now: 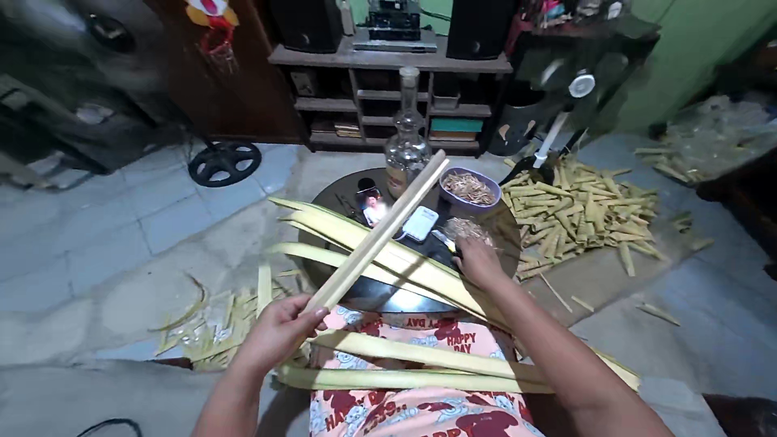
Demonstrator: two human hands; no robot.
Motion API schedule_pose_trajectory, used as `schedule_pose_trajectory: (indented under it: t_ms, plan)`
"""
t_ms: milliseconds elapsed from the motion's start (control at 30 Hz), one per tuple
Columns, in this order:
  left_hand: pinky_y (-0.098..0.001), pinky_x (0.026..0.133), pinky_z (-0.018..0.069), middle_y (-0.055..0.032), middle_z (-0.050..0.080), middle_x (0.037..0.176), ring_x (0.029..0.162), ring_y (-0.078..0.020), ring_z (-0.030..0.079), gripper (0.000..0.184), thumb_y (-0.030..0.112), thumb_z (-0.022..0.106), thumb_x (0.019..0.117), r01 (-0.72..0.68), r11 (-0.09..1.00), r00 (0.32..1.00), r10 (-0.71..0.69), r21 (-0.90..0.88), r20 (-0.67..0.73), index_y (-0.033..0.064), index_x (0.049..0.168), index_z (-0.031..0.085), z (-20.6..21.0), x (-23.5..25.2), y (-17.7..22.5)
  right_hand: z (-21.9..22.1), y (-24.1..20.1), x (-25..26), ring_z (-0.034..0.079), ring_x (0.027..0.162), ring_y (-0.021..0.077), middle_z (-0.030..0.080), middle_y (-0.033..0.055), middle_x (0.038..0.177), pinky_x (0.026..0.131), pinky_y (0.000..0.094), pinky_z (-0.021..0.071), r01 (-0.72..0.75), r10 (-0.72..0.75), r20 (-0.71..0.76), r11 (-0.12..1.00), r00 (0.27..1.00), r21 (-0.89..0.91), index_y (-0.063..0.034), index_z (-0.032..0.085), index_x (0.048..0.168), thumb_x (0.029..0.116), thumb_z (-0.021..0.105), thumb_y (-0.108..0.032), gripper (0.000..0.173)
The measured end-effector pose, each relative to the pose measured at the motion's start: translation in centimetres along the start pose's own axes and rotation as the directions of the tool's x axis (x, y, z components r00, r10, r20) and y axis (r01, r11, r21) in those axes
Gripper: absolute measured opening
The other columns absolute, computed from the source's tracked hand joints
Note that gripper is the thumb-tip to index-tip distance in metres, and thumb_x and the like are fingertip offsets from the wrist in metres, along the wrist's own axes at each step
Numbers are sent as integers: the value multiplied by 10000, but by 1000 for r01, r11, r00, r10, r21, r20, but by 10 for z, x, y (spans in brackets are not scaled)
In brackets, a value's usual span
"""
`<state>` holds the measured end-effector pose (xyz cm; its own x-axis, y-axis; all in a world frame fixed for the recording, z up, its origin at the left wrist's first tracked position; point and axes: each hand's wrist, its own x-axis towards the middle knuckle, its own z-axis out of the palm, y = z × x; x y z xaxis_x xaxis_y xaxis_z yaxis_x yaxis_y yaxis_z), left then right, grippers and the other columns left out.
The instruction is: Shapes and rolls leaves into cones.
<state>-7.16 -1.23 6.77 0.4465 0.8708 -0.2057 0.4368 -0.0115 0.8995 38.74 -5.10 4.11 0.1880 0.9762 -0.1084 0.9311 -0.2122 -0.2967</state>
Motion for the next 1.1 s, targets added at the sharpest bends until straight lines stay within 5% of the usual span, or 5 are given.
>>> schedule_pose_trajectory:
  t_ms: [367,567,800,967,1100]
  plan:
    - [-405,722,620,-68,743,923,782,-215,721,235,320,680,975,-14,999,998,16,-39,66,120,1089,724,16,12,-16,-27,-14,-2,585,1255,408,576,249,1372,1044,593,477,-47,49,-93,998,994,30,22,514,1413,914,660,-113,538]
    - [-397,724,620,-54,744,907,779,-203,720,225,319,683,972,-24,999,996,27,-43,89,124,1073,732,26,16,-16,-50,-59,-22,625,1182,341,651,164,1280,1006,612,481,20,-41,57,944,998,329,-96,591,1367,865,573,-766,838]
    - [-375,740,618,8,746,905,797,-153,721,224,382,666,976,-25,994,994,13,103,112,190,1068,736,32,16,-20,-43,-101,-27,576,753,162,582,64,788,747,410,504,69,-91,3,774,996,629,-25,643,923,1083,327,-514,604]
    - [-345,819,602,53,735,993,894,-108,704,259,388,695,956,-153,983,983,141,105,114,222,1154,716,41,7,-14,-38,-113,-33,495,642,91,492,-10,696,646,328,459,137,-214,16,681,977,720,-68,614,861,1075,386,-491,526]
    - [-352,776,603,25,732,911,828,-127,701,189,336,654,991,-236,972,971,235,21,42,176,1023,749,60,5,-3,-43,-130,-52,500,654,94,504,-8,716,649,335,466,126,-249,69,688,966,715,-61,624,887,1071,383,-504,537]
